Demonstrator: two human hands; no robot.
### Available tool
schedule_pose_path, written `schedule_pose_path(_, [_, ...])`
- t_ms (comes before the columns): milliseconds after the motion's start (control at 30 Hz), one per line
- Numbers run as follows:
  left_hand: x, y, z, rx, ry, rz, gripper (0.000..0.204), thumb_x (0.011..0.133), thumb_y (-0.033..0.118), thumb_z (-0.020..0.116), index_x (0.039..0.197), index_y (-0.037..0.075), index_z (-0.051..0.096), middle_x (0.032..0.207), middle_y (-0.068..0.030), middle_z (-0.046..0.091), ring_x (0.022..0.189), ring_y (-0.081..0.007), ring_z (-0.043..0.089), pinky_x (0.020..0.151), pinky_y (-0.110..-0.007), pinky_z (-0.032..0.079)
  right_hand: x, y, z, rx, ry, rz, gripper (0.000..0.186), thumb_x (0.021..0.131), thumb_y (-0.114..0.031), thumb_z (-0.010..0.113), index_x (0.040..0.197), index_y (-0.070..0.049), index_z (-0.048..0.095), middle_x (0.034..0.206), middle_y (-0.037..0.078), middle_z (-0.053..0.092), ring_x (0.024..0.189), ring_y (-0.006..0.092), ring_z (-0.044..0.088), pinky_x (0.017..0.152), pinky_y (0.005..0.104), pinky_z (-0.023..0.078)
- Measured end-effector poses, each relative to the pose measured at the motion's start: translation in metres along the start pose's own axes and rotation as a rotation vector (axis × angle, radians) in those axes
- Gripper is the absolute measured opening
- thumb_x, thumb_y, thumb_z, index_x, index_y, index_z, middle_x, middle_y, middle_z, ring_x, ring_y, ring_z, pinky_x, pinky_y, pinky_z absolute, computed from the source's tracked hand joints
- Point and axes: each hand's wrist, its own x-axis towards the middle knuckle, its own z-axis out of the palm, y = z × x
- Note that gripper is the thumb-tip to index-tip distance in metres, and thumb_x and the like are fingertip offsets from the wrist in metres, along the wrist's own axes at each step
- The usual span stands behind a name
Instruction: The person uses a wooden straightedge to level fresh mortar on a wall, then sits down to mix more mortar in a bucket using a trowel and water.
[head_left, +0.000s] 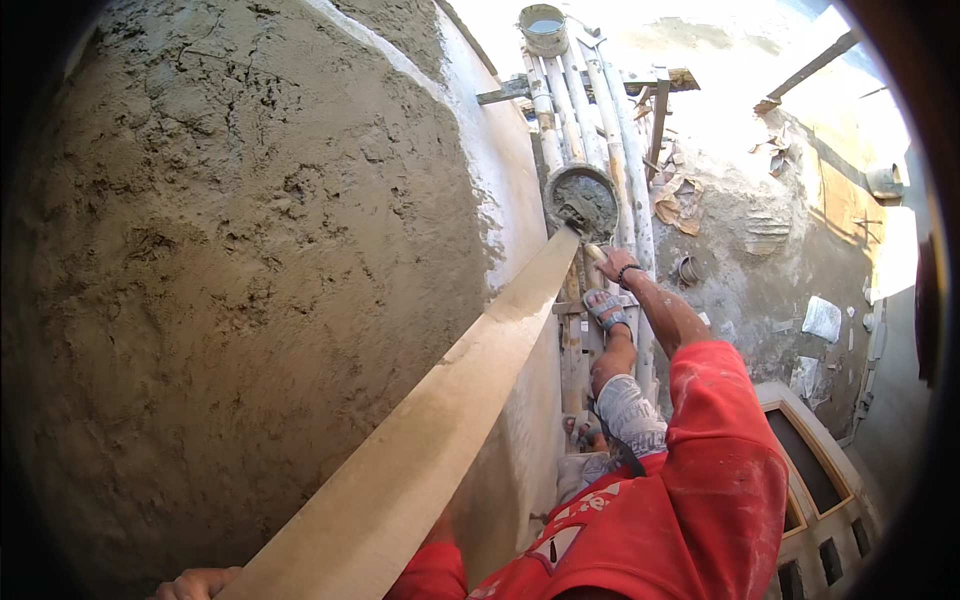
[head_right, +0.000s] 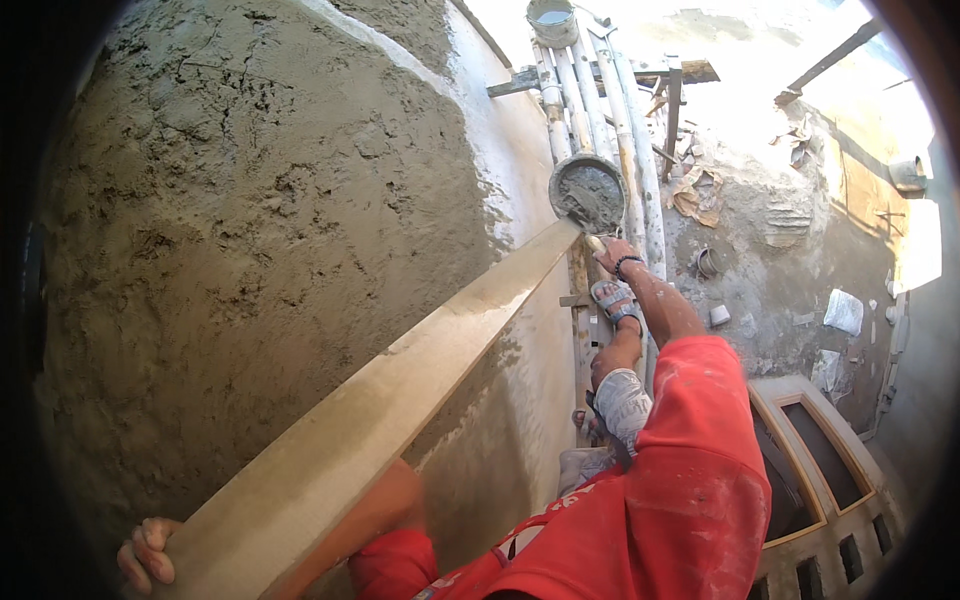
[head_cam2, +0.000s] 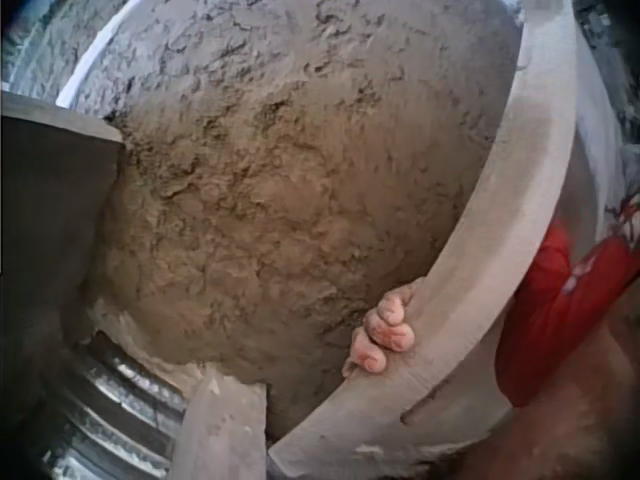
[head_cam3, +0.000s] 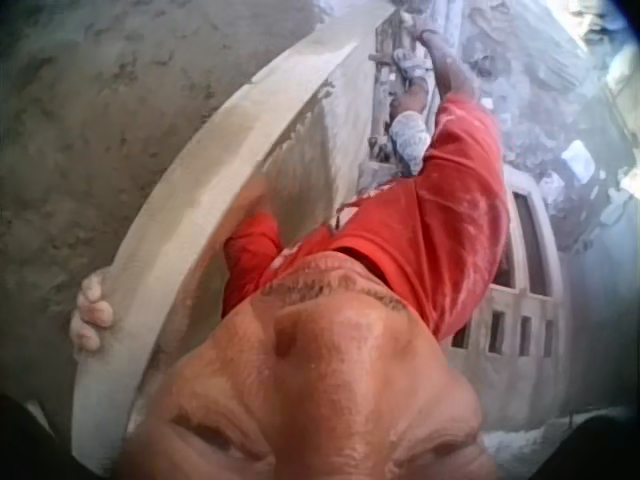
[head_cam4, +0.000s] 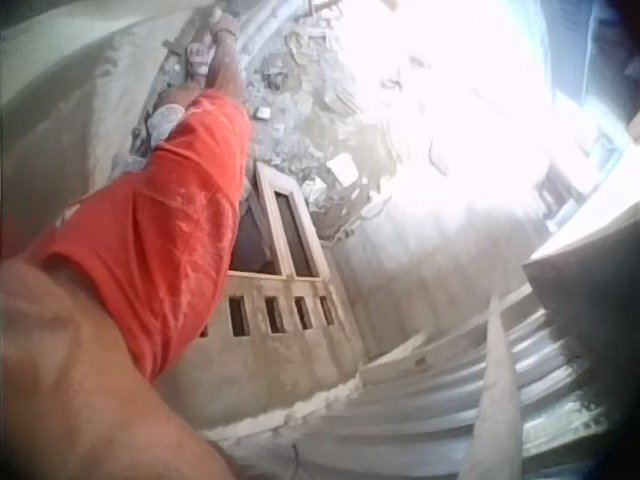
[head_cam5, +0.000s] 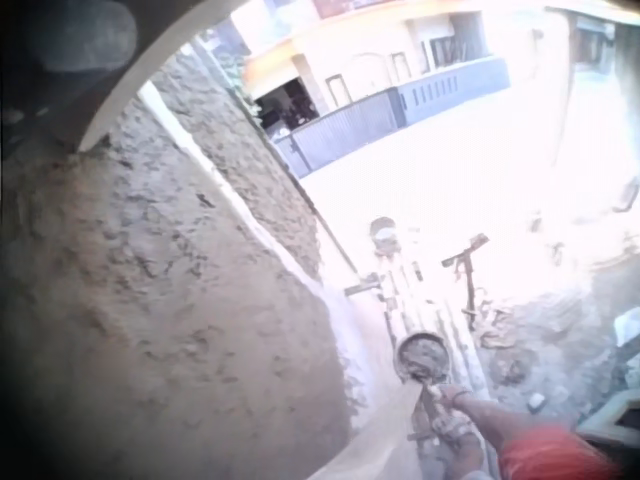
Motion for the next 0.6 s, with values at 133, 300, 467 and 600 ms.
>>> schedule_pose_path(133, [0.003,0.019,-0.005,-0.024,-0.001,-0.014,0.050,0.083,0.046,0.057,0.116,0.010,0.048,0.093,-0.0069,0.051,0.084,-0.0189,0.051,0.079,-0.039,0.040,0.034,-0.007,-0.020,-0.016,-0.001,0.320,0.040,0.079,-0.026,0.054,0.105,0.002,0.063,0.109,0.025,0.060,0.104,0.0369,0.058,0.090,0.0431,0.046])
schedule_pose_path(300, [0.001,0.048,-0.017,-0.047,0.015,-0.032,0.048,0.084,0.046,0.055,0.115,0.010,0.049,0.093,-0.0068,0.053,0.084,-0.0178,0.051,0.079,-0.039,0.040,0.019,-0.016,-0.034,0.049,0.067,0.314,0.043,0.078,-0.028,0.056,0.105,0.005,0.061,0.108,0.027,0.059,0.103,0.0376,0.059,0.088,0.0430,0.047])
schedule_pose_path(467, [-0.009,0.089,-0.036,-0.115,0.027,-0.069,0.046,0.085,0.045,0.054,0.114,0.010,0.051,0.093,-0.0068,0.054,0.084,-0.0166,0.052,0.079,-0.039,0.041,0.002,-0.022,-0.078,0.157,0.070,0.334,0.051,0.079,-0.037,0.058,0.104,0.008,0.060,0.106,0.028,0.060,0.102,0.0386,0.058,0.087,0.0432,0.046])
schedule_pose_path(600, [-0.025,0.134,-0.061,-0.166,0.026,-0.128,0.045,0.085,0.045,0.053,0.113,0.010,0.052,0.093,-0.0067,0.054,0.084,-0.0157,0.052,0.079,-0.039,0.041,-0.008,-0.074,-0.119,-0.058,0.160,0.165,0.059,0.081,-0.037,0.058,0.124,0.002,0.046,0.118,0.027,0.055,0.112,0.0387,0.052,0.098,0.0421,0.038])
